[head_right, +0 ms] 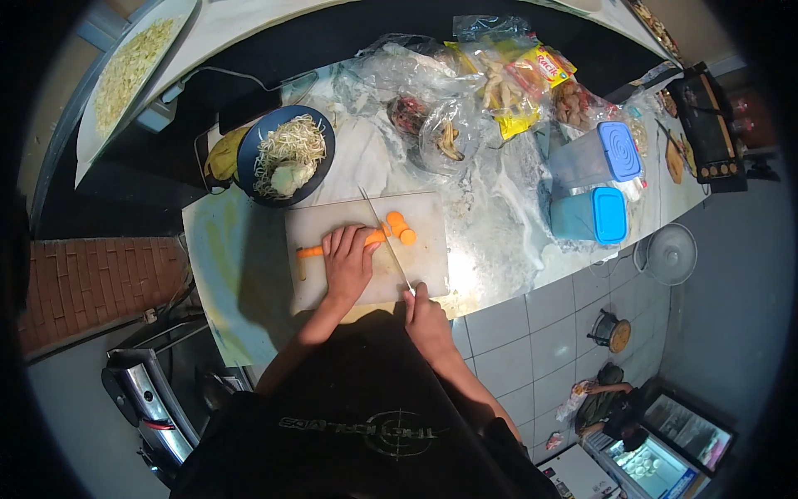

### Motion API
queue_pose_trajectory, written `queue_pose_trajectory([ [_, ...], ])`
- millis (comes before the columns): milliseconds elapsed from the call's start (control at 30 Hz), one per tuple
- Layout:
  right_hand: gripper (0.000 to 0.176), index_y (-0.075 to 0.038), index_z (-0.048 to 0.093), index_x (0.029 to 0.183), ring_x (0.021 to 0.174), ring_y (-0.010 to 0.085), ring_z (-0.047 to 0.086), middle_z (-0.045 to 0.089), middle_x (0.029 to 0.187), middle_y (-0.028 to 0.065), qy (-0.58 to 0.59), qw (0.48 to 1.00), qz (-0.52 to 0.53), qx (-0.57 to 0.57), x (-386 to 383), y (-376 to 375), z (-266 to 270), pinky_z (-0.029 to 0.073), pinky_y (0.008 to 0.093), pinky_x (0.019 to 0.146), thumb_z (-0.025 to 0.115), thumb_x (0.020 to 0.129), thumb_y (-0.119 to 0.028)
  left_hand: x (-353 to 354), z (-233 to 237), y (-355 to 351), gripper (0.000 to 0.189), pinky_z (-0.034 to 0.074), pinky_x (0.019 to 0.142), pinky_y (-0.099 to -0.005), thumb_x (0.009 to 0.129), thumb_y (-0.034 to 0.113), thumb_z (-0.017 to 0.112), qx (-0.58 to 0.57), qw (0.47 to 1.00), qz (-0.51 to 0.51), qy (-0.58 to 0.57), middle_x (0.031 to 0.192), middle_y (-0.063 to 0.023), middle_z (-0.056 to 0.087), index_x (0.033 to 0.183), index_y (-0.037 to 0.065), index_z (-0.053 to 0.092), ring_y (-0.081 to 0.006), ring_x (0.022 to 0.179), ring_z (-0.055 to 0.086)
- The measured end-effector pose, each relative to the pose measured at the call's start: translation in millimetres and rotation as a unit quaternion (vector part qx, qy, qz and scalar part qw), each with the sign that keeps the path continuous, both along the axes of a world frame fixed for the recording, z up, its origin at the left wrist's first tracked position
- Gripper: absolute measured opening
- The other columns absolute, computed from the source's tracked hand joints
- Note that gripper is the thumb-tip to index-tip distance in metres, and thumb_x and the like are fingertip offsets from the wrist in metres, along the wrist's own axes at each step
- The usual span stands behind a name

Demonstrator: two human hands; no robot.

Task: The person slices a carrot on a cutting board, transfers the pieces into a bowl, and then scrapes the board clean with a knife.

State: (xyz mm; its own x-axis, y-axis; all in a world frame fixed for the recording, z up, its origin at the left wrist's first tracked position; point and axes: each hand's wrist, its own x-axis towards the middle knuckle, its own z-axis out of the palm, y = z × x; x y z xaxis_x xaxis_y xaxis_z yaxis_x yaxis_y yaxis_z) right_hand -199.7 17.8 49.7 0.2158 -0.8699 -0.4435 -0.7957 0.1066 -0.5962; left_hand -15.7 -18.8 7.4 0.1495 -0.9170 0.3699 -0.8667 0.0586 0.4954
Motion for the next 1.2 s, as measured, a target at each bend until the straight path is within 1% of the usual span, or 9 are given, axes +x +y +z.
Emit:
queue_pose_trajectory([
  [133, 0.030, 0.001, 0.046, 0.106, 0.066, 0.0541, 0.060, 0.060, 0.065, 0.0316, 0.020, 0.999, 0.016, -0.031, -6.3, 0.1, 5.4, 0.047, 0.0606, 0.056, 0.044, 0.107, -0.029, -0.5, 2.1, -0.4, 0.022, 0.038, 0.094, -0.0420, 0.088, 0.020, 0.067, -0.023, 1.000, 0.011, 0.004, 0.104, -0.0053, 0.062, 0.107, 0.009, 0.063, -0.0258, 0.100, 0.056],
  [233, 0.029, 0.001, 0.047, 0.105, 0.064, 0.0541, 0.059, 0.059, 0.062, 0.0311, 0.006, 0.999, 0.008, -0.042, -9.1, 3.5, 7.7, 0.045, 0.0599, 0.054, 0.044, 0.107, -0.028, -0.5, 4.9, -1.5, 0.022, 0.037, 0.095, -0.0420, 0.089, 0.020, 0.067, -0.025, 1.000, 0.007, 0.015, 0.104, -0.0059, 0.062, 0.107, 0.009, 0.062, -0.0260, 0.100, 0.056],
  [300, 0.030, 0.002, 0.047, 0.104, 0.063, 0.0544, 0.059, 0.058, 0.061, 0.0311, -0.027, 0.998, -0.006, -0.053, -11.4, 7.7, 6.1, 0.044, 0.0595, 0.053, 0.045, 0.107, -0.028, 0.0, 1.8, -0.7, 0.021, 0.037, 0.095, -0.0416, 0.089, 0.020, 0.067, -0.024, 1.000, 0.012, 0.012, 0.104, -0.0057, 0.062, 0.107, 0.009, 0.063, -0.0261, 0.100, 0.056],
  [600, 0.030, 0.003, 0.048, 0.101, 0.067, 0.0548, 0.059, 0.057, 0.063, 0.0329, -0.021, 0.999, -0.008, -0.040, -13.9, 20.8, 15.3, 0.042, 0.0616, 0.055, 0.047, 0.106, -0.027, 1.7, -2.5, -0.9, 0.016, 0.038, 0.090, -0.0413, 0.090, 0.019, 0.066, -0.033, 0.999, 0.007, 0.024, 0.099, -0.0054, 0.062, 0.102, 0.009, 0.065, -0.0263, 0.097, 0.056],
  [700, 0.029, 0.003, 0.048, 0.101, 0.068, 0.0549, 0.059, 0.058, 0.063, 0.0333, -0.013, 0.999, -0.008, -0.029, -12.0, 21.1, 21.7, 0.042, 0.0623, 0.056, 0.047, 0.105, -0.026, 1.4, -3.6, -1.6, 0.016, 0.039, 0.089, -0.0414, 0.090, 0.019, 0.066, -0.040, 0.999, 0.007, 0.022, 0.097, -0.0051, 0.061, 0.101, 0.009, 0.065, -0.0264, 0.096, 0.056],
  [833, 0.030, 0.003, 0.048, 0.101, 0.069, 0.0554, 0.059, 0.058, 0.064, 0.0338, -0.019, 0.999, -0.009, -0.046, -11.9, 22.5, 17.6, 0.042, 0.0627, 0.057, 0.047, 0.106, -0.027, 0.9, -3.3, -1.2, 0.016, 0.038, 0.089, -0.0412, 0.090, 0.020, 0.066, -0.035, 0.999, 0.007, 0.023, 0.097, -0.0051, 0.061, 0.101, 0.009, 0.065, -0.0265, 0.096, 0.056],
  [1000, 0.033, 0.003, 0.048, 0.101, 0.071, 0.0562, 0.060, 0.059, 0.067, 0.0345, -0.001, 1.000, -0.013, -0.016, -6.4, 22.3, 24.5, 0.044, 0.0634, 0.059, 0.044, 0.106, -0.029, 1.3, -5.5, -2.2, 0.015, 0.038, 0.088, -0.0406, 0.091, 0.021, 0.066, -0.033, 0.999, 0.015, 0.018, 0.096, -0.0051, 0.061, 0.099, 0.008, 0.065, -0.0267, 0.094, 0.055],
  [1100, 0.033, 0.003, 0.047, 0.103, 0.072, 0.0565, 0.060, 0.060, 0.067, 0.0350, 0.019, 1.000, -0.010, -0.016, -5.8, 24.5, 18.4, 0.045, 0.0633, 0.059, 0.044, 0.106, -0.030, 1.7, -4.7, -2.0, 0.014, 0.038, 0.087, -0.0405, 0.090, 0.021, 0.066, -0.033, 0.999, 0.009, 0.020, 0.095, -0.0045, 0.061, 0.098, 0.008, 0.065, -0.0263, 0.094, 0.056],
  [1200, 0.033, 0.002, 0.046, 0.105, 0.071, 0.0566, 0.060, 0.059, 0.067, 0.0353, 0.013, 1.000, -0.008, -0.004, -6.0, 25.3, 13.0, 0.045, 0.0633, 0.058, 0.044, 0.106, -0.031, 1.6, -1.4, -2.5, 0.012, 0.038, 0.087, -0.0400, 0.090, 0.020, 0.066, -0.030, 0.999, 0.004, 0.020, 0.095, -0.0033, 0.062, 0.095, 0.009, 0.066, -0.0254, 0.093, 0.056],
])
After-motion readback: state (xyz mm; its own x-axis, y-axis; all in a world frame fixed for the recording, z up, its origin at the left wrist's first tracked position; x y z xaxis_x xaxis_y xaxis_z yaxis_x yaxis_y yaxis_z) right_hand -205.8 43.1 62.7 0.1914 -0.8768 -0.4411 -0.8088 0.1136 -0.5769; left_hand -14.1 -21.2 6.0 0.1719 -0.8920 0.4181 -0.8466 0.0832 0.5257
